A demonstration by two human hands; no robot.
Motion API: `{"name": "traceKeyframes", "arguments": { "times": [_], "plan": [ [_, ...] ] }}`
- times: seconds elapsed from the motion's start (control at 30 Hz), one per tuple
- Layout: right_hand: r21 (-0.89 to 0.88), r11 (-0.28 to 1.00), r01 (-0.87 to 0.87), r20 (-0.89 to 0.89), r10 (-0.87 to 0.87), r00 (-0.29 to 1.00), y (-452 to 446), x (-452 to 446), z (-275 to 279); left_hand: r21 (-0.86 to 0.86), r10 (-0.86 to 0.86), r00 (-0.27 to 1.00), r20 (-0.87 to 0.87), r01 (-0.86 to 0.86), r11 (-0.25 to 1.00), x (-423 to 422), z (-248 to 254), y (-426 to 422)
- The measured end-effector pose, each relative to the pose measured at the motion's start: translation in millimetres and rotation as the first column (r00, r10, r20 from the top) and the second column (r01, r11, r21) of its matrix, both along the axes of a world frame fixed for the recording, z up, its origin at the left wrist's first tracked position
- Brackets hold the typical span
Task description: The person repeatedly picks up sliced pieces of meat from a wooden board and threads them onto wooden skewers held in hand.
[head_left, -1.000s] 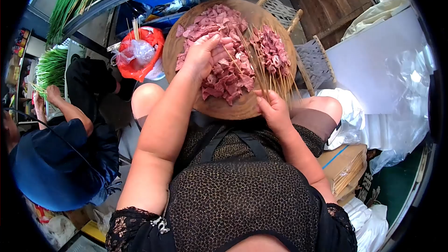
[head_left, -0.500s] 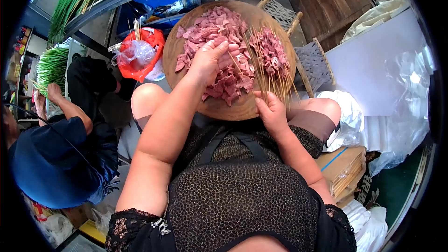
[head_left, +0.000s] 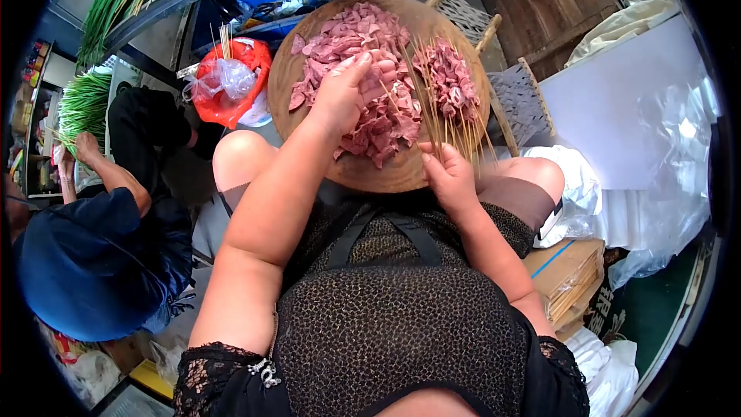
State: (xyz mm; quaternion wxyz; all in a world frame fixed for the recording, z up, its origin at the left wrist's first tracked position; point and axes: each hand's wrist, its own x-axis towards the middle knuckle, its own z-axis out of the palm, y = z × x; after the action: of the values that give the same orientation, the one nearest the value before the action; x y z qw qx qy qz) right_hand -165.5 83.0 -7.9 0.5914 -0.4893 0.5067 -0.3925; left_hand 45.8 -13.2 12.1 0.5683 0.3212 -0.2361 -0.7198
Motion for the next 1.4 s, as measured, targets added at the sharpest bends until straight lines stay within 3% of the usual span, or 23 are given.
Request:
{"name": "traceKeyframes", "arguments": {
  "times": [0.27,0.4,0.43,0.47,0.5,0.53,0.57,0.67,0.73,0.77,0.87,0.9,1.07,1.1,1.17,1.2,1.27,1.4],
  "plan": [
    [0.048,0.999,-0.023,-0.002,0.023,1.000,0,2,7,0.055,-0.106,0.993,0.044,0.103,0.993,-3,-13,2],
    [0.046,0.999,0.012,0.088,-0.016,0.996,-9,2,8,0.157,-0.272,0.957,0.098,0.255,0.954,-13,0,15],
    [0.065,0.997,0.029,0.113,-0.037,0.993,-9,1,13,0.084,-0.237,0.916,0.323,0.221,0.972,-5,10,13],
    [0.087,0.995,0.048,0.137,-0.059,0.989,-9,0,15,0.006,-0.177,0.831,0.528,0.204,0.979,6,14,9],
    [0.077,0.995,0.060,0.138,-0.070,0.988,-9,-1,15,-0.179,0.053,0.627,0.777,0.140,0.974,27,-14,-12],
    [0.076,0.995,0.064,0.138,-0.074,0.988,-10,-2,15,-0.355,0.320,0.251,0.914,0.111,0.928,44,-1,-12],
    [0.072,0.996,0.060,0.129,-0.069,0.989,-9,-4,14,-0.446,0.472,-0.140,0.870,0.183,0.876,62,-9,-19],
    [0.061,0.997,0.045,0.125,-0.053,0.991,-8,-5,10,-0.239,0.319,-0.407,0.856,0.237,0.942,79,-31,-25],
    [0.062,0.997,0.043,0.130,-0.050,0.990,-6,-5,10,-0.234,0.273,-0.361,0.892,0.148,0.961,69,-34,-19],
    [0.064,0.997,0.033,0.135,-0.041,0.990,-6,-4,12,-0.174,0.226,-0.430,0.874,0.157,0.972,66,-35,-14],
    [0.062,0.998,0.026,0.130,-0.033,0.991,-5,-6,10,-0.118,0.174,-0.451,0.875,0.151,0.982,60,-18,-2],
    [0.049,0.998,0.026,0.120,-0.032,0.992,-4,-6,9,-0.280,0.341,-0.347,0.874,0.214,0.936,64,-19,2],
    [0.087,0.996,0.012,0.123,-0.023,0.992,-3,-4,8,-0.323,0.398,-0.267,0.878,0.286,0.902,70,-13,-5],
    [0.097,0.995,0.009,0.127,-0.022,0.992,-3,-4,9,-0.291,0.293,-0.002,0.956,0.126,0.949,66,-15,-8],
    [0.084,0.996,0.016,0.121,-0.026,0.992,-6,-5,3,-0.097,0.112,0.509,0.854,-0.056,0.994,62,-20,-13],
    [0.078,0.997,0.019,0.117,-0.028,0.993,-5,-5,2,-0.092,0.105,0.511,0.853,-0.052,0.994,58,-17,-11],
    [0.099,0.995,0.026,0.133,-0.039,0.990,-4,-5,6,0.127,-0.006,0.885,0.465,-0.060,0.990,50,-7,-12],
    [0.119,0.992,-0.039,0.115,0.026,0.993,-1,-1,10,0.133,0.043,0.967,0.251,-0.078,0.988,32,-6,-13]
  ]
}}
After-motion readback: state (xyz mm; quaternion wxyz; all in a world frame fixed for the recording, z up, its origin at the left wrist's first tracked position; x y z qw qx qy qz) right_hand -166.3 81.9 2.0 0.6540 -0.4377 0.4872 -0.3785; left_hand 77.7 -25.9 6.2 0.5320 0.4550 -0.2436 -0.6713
